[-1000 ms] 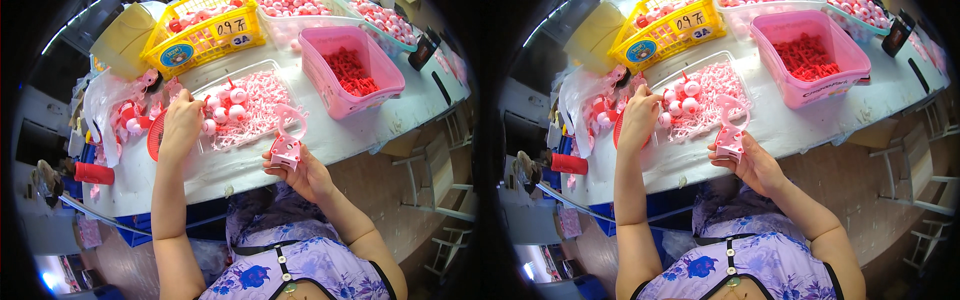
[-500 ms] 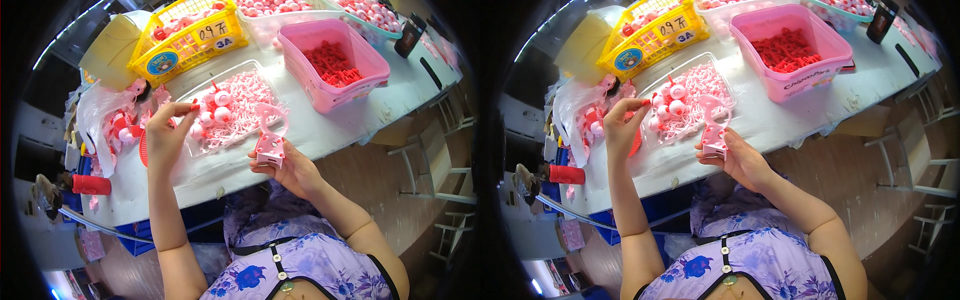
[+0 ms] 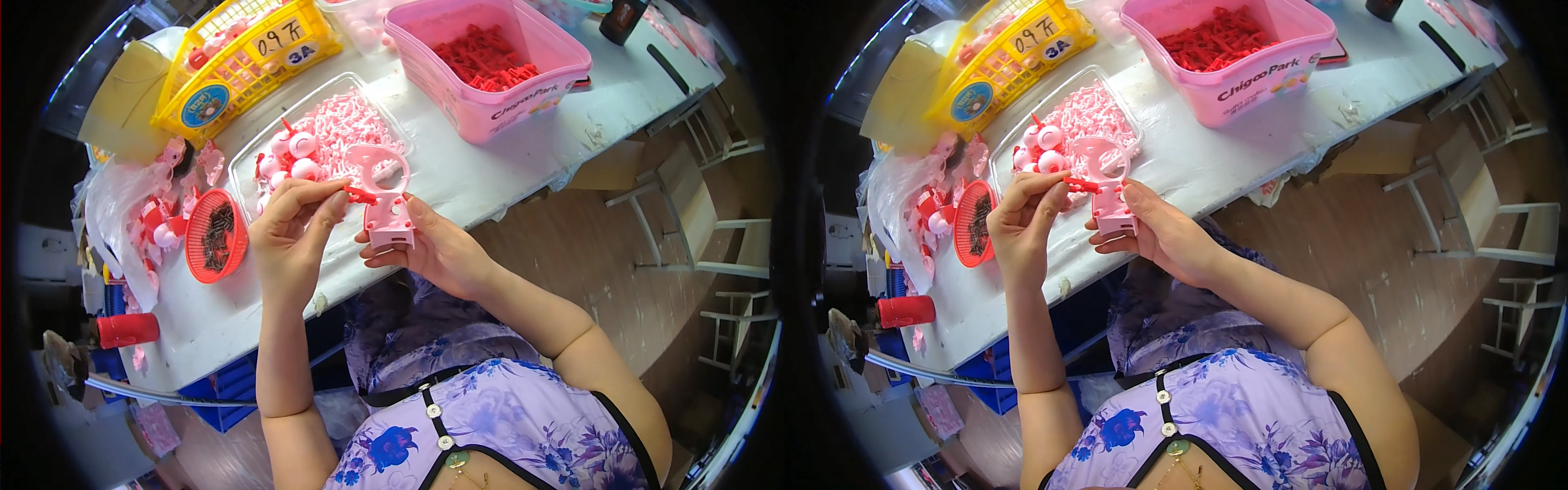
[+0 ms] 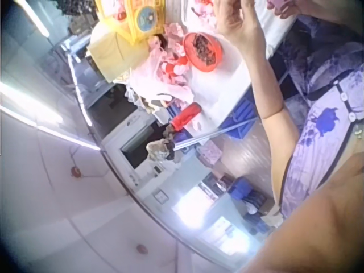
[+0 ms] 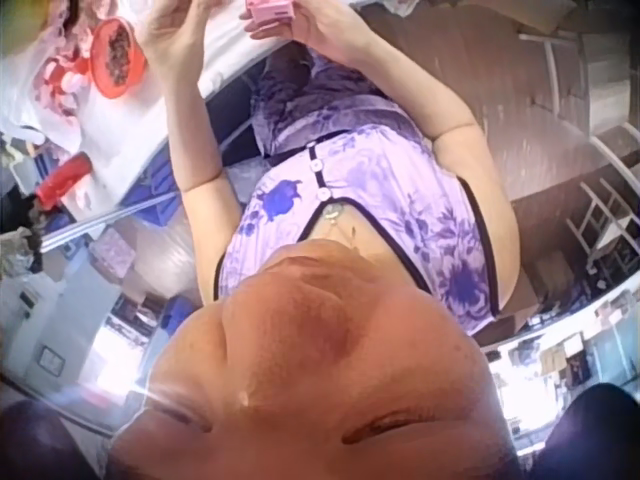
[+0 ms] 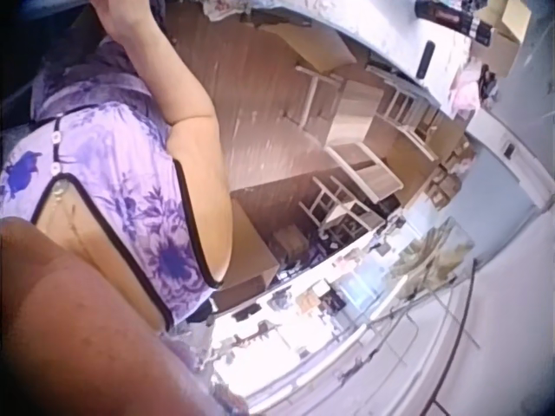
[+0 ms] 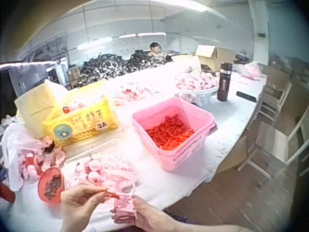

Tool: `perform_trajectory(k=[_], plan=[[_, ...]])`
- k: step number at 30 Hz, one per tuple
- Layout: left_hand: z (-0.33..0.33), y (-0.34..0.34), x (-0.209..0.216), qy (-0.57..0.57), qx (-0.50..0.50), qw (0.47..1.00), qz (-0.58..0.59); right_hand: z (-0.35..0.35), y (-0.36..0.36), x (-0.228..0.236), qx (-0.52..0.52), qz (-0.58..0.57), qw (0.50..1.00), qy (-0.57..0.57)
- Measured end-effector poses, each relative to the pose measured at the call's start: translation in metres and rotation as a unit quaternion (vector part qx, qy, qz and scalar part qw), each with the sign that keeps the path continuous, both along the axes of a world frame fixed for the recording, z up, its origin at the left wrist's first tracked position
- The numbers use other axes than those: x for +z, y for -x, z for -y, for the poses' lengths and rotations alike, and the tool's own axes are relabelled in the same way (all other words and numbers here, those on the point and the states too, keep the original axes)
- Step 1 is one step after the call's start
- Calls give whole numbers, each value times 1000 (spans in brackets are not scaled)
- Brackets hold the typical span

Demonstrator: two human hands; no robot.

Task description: The person assembles small pink and white plastic toys by hand. They pick up a white spherical component and a pink base, then insert the sphere into the base. They attach small pink limbs to the body and place the finished toy into a yellow crate.

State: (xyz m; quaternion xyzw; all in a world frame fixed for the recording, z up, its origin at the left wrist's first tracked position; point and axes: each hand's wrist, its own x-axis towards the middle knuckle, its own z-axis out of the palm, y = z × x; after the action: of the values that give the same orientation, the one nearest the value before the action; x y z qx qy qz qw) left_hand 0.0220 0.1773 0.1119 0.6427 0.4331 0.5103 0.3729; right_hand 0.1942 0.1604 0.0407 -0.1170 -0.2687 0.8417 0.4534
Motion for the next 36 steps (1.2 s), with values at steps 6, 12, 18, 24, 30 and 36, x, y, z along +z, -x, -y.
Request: perform_trajectory(k=[6,12,18,24,30,36], plan=[[14,-8,2,-79,5,987,-142,4,4,9,-26,-26,999,15],[12,-15,10,-200,28,935,-290,-4,-1,0,16,-27,999,11],[15,-17,8,-185,13,939,-291,-2,2,3,12,-20,999,33],[10,-18,6,-202,2,924,-325,-4,0,3,25,-23,999,35],[10,-19,8,-209,-12,911,-357,-4,-1,4,26,-26,999,31],[16,-15,12,-146,-19,934,-326,-4,0,5,21,-27,999,39]])
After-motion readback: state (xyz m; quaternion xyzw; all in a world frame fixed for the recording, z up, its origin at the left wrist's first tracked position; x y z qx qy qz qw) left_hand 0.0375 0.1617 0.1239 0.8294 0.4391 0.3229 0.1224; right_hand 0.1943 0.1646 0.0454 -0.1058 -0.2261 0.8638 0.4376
